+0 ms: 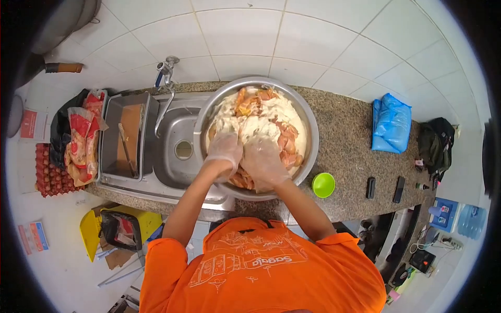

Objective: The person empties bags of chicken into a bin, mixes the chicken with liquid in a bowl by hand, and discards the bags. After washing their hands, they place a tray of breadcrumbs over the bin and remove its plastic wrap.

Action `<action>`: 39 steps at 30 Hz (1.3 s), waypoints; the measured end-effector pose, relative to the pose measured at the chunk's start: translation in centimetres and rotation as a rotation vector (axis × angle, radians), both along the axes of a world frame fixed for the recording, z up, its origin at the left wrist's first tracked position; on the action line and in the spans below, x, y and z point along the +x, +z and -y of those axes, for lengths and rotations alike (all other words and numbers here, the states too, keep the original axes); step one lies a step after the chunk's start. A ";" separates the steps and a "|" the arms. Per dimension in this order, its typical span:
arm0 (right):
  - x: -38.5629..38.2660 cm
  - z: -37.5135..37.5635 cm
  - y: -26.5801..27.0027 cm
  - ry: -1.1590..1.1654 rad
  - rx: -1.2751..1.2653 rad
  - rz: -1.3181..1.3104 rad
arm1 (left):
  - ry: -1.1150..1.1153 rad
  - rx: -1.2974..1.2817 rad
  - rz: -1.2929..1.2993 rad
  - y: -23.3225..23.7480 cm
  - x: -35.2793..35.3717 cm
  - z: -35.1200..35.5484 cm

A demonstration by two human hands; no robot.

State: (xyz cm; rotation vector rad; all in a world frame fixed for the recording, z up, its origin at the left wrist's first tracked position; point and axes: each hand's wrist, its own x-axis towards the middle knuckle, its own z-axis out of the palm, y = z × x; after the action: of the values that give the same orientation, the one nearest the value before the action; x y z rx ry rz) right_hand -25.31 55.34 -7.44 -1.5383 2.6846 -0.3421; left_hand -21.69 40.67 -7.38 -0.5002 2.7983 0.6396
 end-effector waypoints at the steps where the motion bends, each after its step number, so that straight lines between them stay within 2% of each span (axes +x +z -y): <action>1: 1.3 -0.7 1.5 0.032 -0.020 0.072 | -0.052 -0.049 0.031 0.3 1.5 -0.3; 2: 2.5 -1.3 1.9 0.030 -0.022 0.070 | -0.054 -0.051 0.029 0.2 3.3 -0.5; 4: 4.0 -2.2 2.6 -0.022 -0.011 0.409 | -0.127 -0.056 0.012 1.1 5.9 -1.1; 5: 4.4 -2.8 2.8 -0.022 -0.013 0.406 | -0.149 0.030 0.176 2.5 6.9 -1.1; 6: 4.3 -3.6 3.0 0.069 0.082 0.435 | -0.148 0.028 0.171 2.1 7.8 -1.1; 8: 4.0 -5.4 3.5 0.162 0.183 0.464 | 0.020 0.172 -0.142 -1.0 10.3 -0.4; 9: 3.2 -6.4 4.0 0.125 -0.057 0.577 | 0.116 0.179 -0.319 -4.3 10.9 0.1; 10: 2.5 -7.2 4.7 0.087 -0.298 0.688 | 0.120 0.179 -0.317 -4.2 10.9 0.6; 11: 1.6 -7.9 5.8 0.091 -0.296 0.688 | 0.225 0.223 -0.205 -4.2 10.2 1.3; 12: 0.5 -8.5 7.4 -0.080 -0.305 0.778 | 0.330 0.267 -0.095 -4.0 9.1 2.0; 13: -0.7 -8.9 8.2 -0.254 -0.311 0.866 | 0.334 0.269 -0.098 -3.2 7.9 2.4; 14: -1.9 -9.0 8.1 -0.249 -0.307 0.864 | 0.326 0.235 -0.055 -2.4 6.6 2.8; 15: -3.3 -8.8 7.7 -0.415 -0.344 0.941 | 0.319 0.202 -0.011 -1.9 5.3 3.4; 16: -4.9 -8.7 7.1 -0.584 -0.381 1.015 | 0.324 0.202 -0.012 -3.6 3.7 4.5; 17: -7.0 -8.9 4.4 -0.581 -0.378 1.016 | 0.296 0.227 -0.036 -6.8 2.2 6.0; 18: -9.4 -9.2 0.1 -0.560 -0.340 0.879 | 0.266 0.250 -0.059 -8.5 1.0 7.0; 19: -11.0 -9.1 -2.3 -0.539 -0.304 0.742 | 0.268 0.249 -0.059 -8.2 -0.2 7.1; 20: -11.7 -8.6 -2.5 -0.540 -0.306 0.743 | 0.536 0.578 0.009 -7.2 -1.7 6.6; 21: -12.3 -8.0 -2.7 -0.592 -0.344 0.905 | 0.802 0.907 0.085 -6.1 -3.1 6.0; 22: -12.8 -7.3 -2.8 -0.645 -0.381 1.070 | 0.802 0.905 0.091 -4.7 -4.2 5.5; 23: -12.8 -6.1 -1.8 -0.653 -0.379 1.077 | 0.857 0.973 0.110 -3.2 -5.2 4.9; 24: -12.5 -4.5 0.0 -0.852 -0.388 1.234 | 0.912 1.040 0.129 -2.7 -6.0 4.8; 25: -12.6 -3.6 0.7 -1.055 -0.393 1.386 | 0.892 1.145 0.148 -4.3 -6.9 5.9; 26: -13.3 -3.3 -0.6 -1.066 -0.390 1.392 | 0.892 1.144 0.161 -5.9 -7.6 6.7; 28: -14.7 -2.3 -2.5 -1.006 -0.229 1.410 | 0.643 1.581 0.167 -6.8 -8.7 7.4; 29: -15.2 -2.4 -3.0 -1.009 -0.226 1.412 | 0.620 1.485 0.174 -7.1 -9.5 7.8; 31: -15.4 -1.7 -0.6 -0.813 -0.255 1.629 | 0.630 1.587 0.216 -5.1 -10.3 6.9; 32: -16.5 -2.2 -5.8 -0.795 -0.287 1.657 | 0.634 1.687 0.259 -4.7 -10.6 6.6; 34: -18.5 -3.0 -15.9 -0.759 -0.350 1.716 | 0.565 1.707 0.221 -8.5 -11.4 7.0; 36: -18.1 -2.3 -11.4 -0.766 -0.342 1.759 | 0.575 1.592 0.392 -10.3 -11.5 7.6; 37: -18.0 -2.2 -10.4 -0.655 -0.291 1.658 | 0.576 1.590 0.394 -10.3 -11.5 7.5; 38: -17.8 -2.0 -9.4 -0.545 -0.244 1.553 | 0.643 1.314 0.353 -10.2 -11.5 7.3; 39: -17.4 -1.6 -8.2 -0.616 -0.136 1.420 | 0.697 1.037 0.308 -10.0 -11.4 7.0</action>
State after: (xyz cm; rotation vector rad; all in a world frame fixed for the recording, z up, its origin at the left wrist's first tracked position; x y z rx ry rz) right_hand -42.67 56.91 -15.62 -0.1047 1.7794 -1.0917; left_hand -33.12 33.64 -17.41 -1.1578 1.6049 1.7739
